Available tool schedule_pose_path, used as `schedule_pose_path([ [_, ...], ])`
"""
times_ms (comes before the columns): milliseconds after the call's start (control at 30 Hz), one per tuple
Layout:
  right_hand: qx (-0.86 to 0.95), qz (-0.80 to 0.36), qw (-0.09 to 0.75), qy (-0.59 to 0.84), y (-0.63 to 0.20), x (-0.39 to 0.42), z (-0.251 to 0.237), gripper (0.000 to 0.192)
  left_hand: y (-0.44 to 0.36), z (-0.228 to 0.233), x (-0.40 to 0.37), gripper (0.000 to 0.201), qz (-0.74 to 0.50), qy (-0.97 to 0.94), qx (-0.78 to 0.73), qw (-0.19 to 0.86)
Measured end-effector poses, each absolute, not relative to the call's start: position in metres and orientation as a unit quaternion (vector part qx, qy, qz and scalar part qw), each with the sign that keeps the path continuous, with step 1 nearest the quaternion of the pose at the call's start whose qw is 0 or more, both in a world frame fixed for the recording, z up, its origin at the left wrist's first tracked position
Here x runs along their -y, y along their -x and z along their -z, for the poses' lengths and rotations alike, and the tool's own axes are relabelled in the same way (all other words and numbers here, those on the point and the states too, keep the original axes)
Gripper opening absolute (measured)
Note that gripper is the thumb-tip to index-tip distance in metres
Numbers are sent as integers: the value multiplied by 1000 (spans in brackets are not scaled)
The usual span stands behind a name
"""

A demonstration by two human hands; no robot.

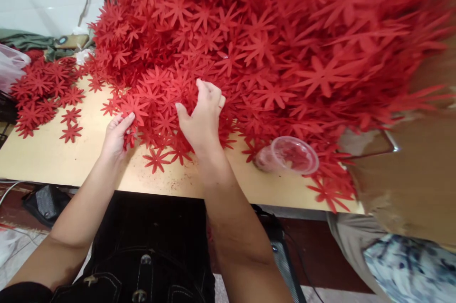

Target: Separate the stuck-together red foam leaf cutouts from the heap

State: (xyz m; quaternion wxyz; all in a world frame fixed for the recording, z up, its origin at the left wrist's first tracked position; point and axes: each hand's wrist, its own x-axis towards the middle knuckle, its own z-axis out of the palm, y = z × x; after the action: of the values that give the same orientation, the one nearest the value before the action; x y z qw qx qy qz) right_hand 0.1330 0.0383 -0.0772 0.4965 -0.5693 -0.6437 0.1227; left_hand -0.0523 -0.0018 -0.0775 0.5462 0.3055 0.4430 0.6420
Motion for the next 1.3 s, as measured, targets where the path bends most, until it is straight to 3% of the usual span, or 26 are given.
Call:
schedule_pose_path([
  [67, 677, -135, 475, 545, -121, -31, 71, 49, 51, 79, 2, 25, -634, -318, -449, 543],
  [200, 705, -324, 436, 456, -83, -17, 64, 26, 50, 81, 1, 26, -611, -344, -445, 557],
  [333, 649, -408, 473, 434, -73, -22, 69, 12, 50, 81, 3, 29, -612, -333, -441, 566],
  [500, 606, -250, 532, 536, -111, -43, 79, 20, 49, 78, 5, 32, -626, -318, -422, 574],
  [600, 612, -127, 523, 580, -122, -39, 76, 37, 48, 77, 4, 26, -624, -298, -421, 587],
  [667, 645, -118, 499, 566, -114, -28, 70, 39, 48, 78, 3, 29, -622, -303, -414, 591],
  [800, 709, -253, 438, 491, -81, -9, 62, 32, 48, 81, 1, 37, -624, -335, -396, 584],
  [967, 624, -473, 465, 414, -66, -18, 73, 10, 50, 82, 1, 35, -624, -344, -429, 555],
  [1133, 557, -491, 530, 410, -76, -26, 73, 7, 47, 81, 1, 30, -606, -376, -412, 568],
  [1300, 532, -538, 517, 400, -73, -20, 69, 9, 47, 81, 0, 32, -606, -407, -403, 552],
])
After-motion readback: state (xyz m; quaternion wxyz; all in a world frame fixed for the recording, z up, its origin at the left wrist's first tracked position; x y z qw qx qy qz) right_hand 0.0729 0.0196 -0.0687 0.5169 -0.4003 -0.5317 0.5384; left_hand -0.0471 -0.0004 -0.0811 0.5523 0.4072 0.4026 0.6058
